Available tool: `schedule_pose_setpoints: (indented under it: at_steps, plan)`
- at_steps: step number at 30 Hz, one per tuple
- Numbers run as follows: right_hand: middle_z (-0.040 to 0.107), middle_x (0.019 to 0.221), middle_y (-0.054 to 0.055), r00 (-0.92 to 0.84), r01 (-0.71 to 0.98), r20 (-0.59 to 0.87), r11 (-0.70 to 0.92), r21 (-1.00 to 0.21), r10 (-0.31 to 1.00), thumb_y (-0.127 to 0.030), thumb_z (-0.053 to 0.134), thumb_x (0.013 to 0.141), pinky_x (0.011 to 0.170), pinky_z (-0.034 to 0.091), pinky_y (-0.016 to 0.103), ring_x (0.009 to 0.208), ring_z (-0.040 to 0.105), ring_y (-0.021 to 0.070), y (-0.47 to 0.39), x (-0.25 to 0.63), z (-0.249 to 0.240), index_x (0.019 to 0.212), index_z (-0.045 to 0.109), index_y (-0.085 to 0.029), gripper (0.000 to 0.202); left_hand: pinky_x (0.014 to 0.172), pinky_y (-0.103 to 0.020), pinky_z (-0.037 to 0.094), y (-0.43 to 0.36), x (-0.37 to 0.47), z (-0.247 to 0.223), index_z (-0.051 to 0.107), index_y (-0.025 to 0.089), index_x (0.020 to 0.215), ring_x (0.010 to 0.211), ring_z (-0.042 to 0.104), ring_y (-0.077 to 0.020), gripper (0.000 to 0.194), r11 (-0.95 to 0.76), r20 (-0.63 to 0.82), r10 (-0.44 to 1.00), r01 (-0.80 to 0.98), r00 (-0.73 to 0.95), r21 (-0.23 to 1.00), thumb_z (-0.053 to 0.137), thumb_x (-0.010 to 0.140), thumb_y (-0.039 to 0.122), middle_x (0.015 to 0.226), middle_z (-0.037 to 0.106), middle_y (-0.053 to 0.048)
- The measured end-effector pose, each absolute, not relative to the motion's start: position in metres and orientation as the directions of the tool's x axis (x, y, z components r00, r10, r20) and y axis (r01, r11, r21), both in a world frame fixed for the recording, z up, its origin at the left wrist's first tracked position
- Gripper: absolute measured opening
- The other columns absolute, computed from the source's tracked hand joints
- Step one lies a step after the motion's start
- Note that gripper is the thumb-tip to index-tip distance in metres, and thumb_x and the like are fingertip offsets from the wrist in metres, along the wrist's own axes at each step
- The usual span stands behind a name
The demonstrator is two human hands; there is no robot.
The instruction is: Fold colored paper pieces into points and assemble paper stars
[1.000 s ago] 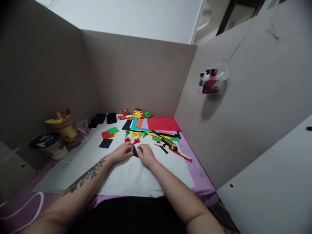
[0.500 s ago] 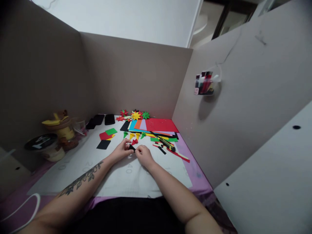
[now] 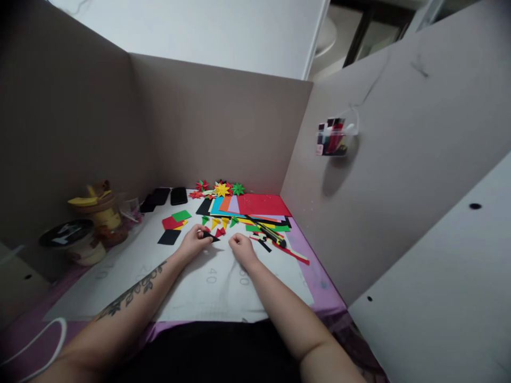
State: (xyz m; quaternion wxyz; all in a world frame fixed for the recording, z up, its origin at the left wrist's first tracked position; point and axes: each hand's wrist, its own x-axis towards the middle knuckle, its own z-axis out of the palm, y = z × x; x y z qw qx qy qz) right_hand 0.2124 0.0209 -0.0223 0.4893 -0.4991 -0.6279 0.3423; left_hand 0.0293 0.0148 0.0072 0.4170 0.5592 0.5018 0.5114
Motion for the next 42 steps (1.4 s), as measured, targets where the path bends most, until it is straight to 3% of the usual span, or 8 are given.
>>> schedule_pose_setpoints:
  at_steps: [7,13,19,22,26,32,37,42]
  plan:
    - [0.045,0.054,-0.004,-0.044,0.297,0.315,0.314,-0.902,0.948,-0.026,0.051,0.067,0.052,0.033,0.022,0.054,0.040,0.0114,0.034,0.206,-0.022,0.056,0.048,-0.018,0.015,0.041,-0.016,0.029,0.015,0.026,0.006,0.046,0.018,0.086,0.040,0.043,-0.0061,0.034,-0.101,0.100,0.995,0.051,0.020,0.994,0.068,0.062,0.028,0.050,0.043,0.011]
    - [0.052,0.063,-0.002,-0.132,0.232,0.364,0.386,-0.893,0.922,-0.030,0.046,0.077,0.056,0.037,0.022,0.060,0.047,0.0120,0.037,0.192,-0.018,0.065,0.055,-0.018,0.019,0.041,-0.017,0.032,0.017,0.029,0.002,0.045,0.019,0.090,0.039,0.043,-0.0068,0.035,-0.115,0.110,0.991,0.067,0.074,0.991,0.066,0.065,0.030,0.048,0.046,0.011]
    - [0.057,0.067,-0.001,-0.202,0.220,0.406,0.445,-0.868,0.891,-0.027,0.056,0.072,0.058,0.038,0.023,0.062,0.049,0.0125,0.038,0.195,-0.022,0.070,0.058,-0.018,0.009,0.042,-0.017,0.036,0.017,0.029,0.002,0.046,0.019,0.089,0.042,0.046,-0.0079,0.032,-0.112,0.107,0.991,0.057,0.076,0.992,0.066,0.066,0.029,0.048,0.043,0.012]
    - [0.055,0.064,-0.002,-0.185,0.201,0.406,0.439,-0.876,0.895,-0.027,0.057,0.072,0.058,0.038,0.024,0.059,0.048,0.0120,0.036,0.195,-0.021,0.067,0.057,-0.018,0.011,0.041,-0.017,0.034,0.016,0.030,0.002,0.049,0.018,0.087,0.042,0.046,-0.0080,0.028,-0.135,0.123,0.986,0.109,0.110,0.985,0.065,0.066,0.027,0.052,0.048,0.009]
    - [0.055,0.062,-0.002,-0.156,0.076,0.328,0.342,-0.936,0.932,-0.029,0.057,0.073,0.056,0.039,0.024,0.056,0.050,0.0118,0.028,0.195,-0.019,0.073,0.058,-0.018,0.011,0.051,-0.020,0.040,0.017,0.028,0.000,0.053,0.017,0.074,0.054,0.053,-0.0101,0.015,-0.318,0.304,0.948,0.262,0.097,0.911,0.065,0.066,0.020,0.063,0.056,0.003]
    - [0.061,0.062,-0.001,-0.262,-0.117,0.170,0.144,-0.983,0.950,-0.034,0.057,0.075,0.053,0.039,0.023,0.051,0.051,0.0101,0.016,0.199,-0.016,0.087,0.061,-0.018,0.020,0.066,-0.025,0.046,0.013,0.022,0.002,0.059,0.017,0.075,0.071,0.058,-0.0142,0.006,-0.651,0.631,0.747,0.426,0.210,0.628,0.057,0.073,0.012,0.075,0.063,-0.002]
    - [0.061,0.065,-0.002,-0.274,-0.159,0.198,0.158,-0.974,0.941,-0.025,0.063,0.068,0.057,0.041,0.023,0.055,0.052,0.0100,0.010,0.201,-0.007,0.080,0.059,-0.019,0.014,0.073,-0.027,0.048,0.010,0.020,0.002,0.059,0.018,0.078,0.076,0.060,-0.0147,0.017,-0.754,0.729,0.630,0.437,0.267,0.491,0.051,0.074,0.004,0.080,0.065,-0.003]
    - [0.059,0.065,-0.004,-0.290,-0.111,0.191,0.165,-0.980,0.938,-0.020,0.062,0.065,0.059,0.040,0.023,0.057,0.051,0.0099,0.005,0.201,-0.002,0.079,0.060,-0.019,0.014,0.073,-0.029,0.048,0.007,0.021,0.002,0.062,0.019,0.077,0.076,0.060,-0.0155,0.021,-0.747,0.716,0.642,0.431,0.273,0.506,0.047,0.074,0.004,0.079,0.066,-0.004]
